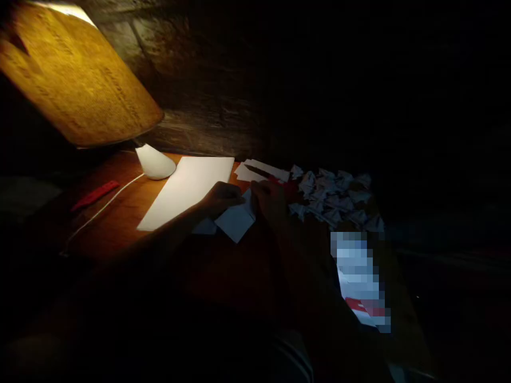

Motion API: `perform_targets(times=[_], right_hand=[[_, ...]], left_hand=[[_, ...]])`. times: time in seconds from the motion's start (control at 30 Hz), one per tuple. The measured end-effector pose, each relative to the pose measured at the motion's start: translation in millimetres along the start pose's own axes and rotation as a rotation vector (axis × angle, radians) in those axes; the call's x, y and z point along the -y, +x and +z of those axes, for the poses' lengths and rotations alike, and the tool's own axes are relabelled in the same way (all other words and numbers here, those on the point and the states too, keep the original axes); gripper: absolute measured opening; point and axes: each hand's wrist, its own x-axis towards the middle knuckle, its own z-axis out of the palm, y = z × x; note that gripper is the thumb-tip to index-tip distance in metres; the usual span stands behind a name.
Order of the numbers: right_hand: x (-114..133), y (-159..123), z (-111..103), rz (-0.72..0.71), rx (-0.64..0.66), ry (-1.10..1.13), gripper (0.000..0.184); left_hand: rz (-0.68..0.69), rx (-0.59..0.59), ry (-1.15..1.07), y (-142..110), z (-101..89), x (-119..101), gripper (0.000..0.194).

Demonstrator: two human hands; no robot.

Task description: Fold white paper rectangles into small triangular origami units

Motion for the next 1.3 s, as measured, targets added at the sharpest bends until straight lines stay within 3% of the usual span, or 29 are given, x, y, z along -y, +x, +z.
perform_targets(times=[0.33,0.6,1.03,1.3], right_hand=[[5.0,1.1,-0.9,-0.015,-0.008,-0.013,0.058],[7.4,-0.8,-1.3,0.046,0.104,-0.005,0.059],[8.3,-1.2,-0.1,0.018,0.052,-0.01,0.06],[4.9,-2.7,-0.6,0.045,0.086,0.013,0.059]], left_hand=[[0.0,-0.025,-0.066,0.0,1.6,-5.2,0.038],[-0.043,-0.121,-0.101,-0.1,-1.8,-8.8,0.039],[-0.058,-0.144,-0.133,0.2,0.1,-8.5,0.037],[-0.06,-0.224,-0.208,0.6,0.3,-6.8,0.038]])
